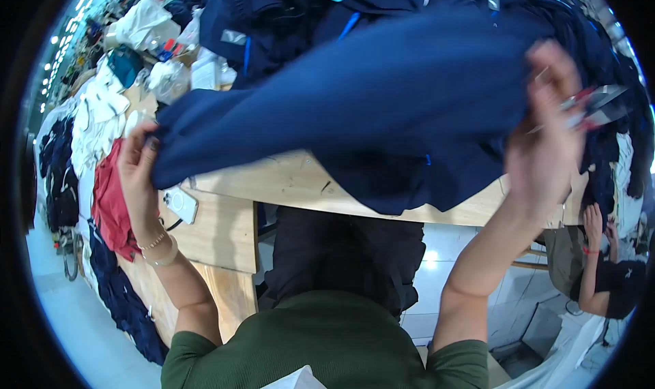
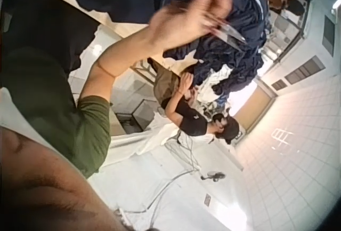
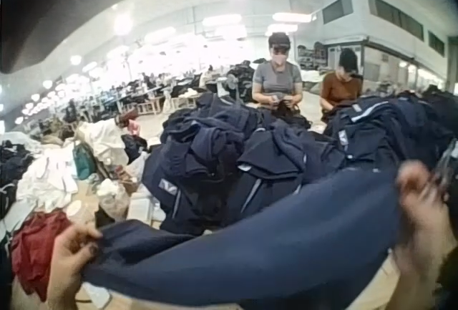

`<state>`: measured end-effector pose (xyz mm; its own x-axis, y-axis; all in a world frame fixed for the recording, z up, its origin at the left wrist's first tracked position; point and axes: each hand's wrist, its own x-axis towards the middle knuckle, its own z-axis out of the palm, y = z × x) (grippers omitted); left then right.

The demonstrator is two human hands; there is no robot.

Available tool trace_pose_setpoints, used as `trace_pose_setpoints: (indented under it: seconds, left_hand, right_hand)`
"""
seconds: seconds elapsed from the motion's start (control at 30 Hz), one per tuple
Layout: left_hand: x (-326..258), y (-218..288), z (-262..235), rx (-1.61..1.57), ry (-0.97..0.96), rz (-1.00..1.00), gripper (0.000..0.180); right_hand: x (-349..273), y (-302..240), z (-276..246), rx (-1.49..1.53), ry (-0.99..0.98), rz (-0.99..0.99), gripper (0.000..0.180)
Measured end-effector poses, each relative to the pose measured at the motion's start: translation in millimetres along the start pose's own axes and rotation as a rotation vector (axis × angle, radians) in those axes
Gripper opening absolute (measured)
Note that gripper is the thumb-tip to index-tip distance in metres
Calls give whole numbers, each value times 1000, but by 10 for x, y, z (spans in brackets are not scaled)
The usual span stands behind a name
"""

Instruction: Trimming loose threads from dark blue clothing items using thread snips.

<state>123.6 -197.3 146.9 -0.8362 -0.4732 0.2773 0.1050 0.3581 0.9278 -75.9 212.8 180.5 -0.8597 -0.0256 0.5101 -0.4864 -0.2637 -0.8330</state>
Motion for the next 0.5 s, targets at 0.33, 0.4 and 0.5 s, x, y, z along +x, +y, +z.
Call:
trace_pose_setpoints:
  seconds: [0.33,0.4,0.5]
  left_hand:
    - [-178,-1106,881,820,129,184,24]
    - [-250,-609,1458,342,-4,49,20]
    - [-451,-89,2052,147,-327,297,29]
  right_hand:
    - [-1063,1074,-156,26,91,528,16]
    - [-1085,1008,-109,43,102,522,16]
    - [-1092,859,-21,19,76,543,16]
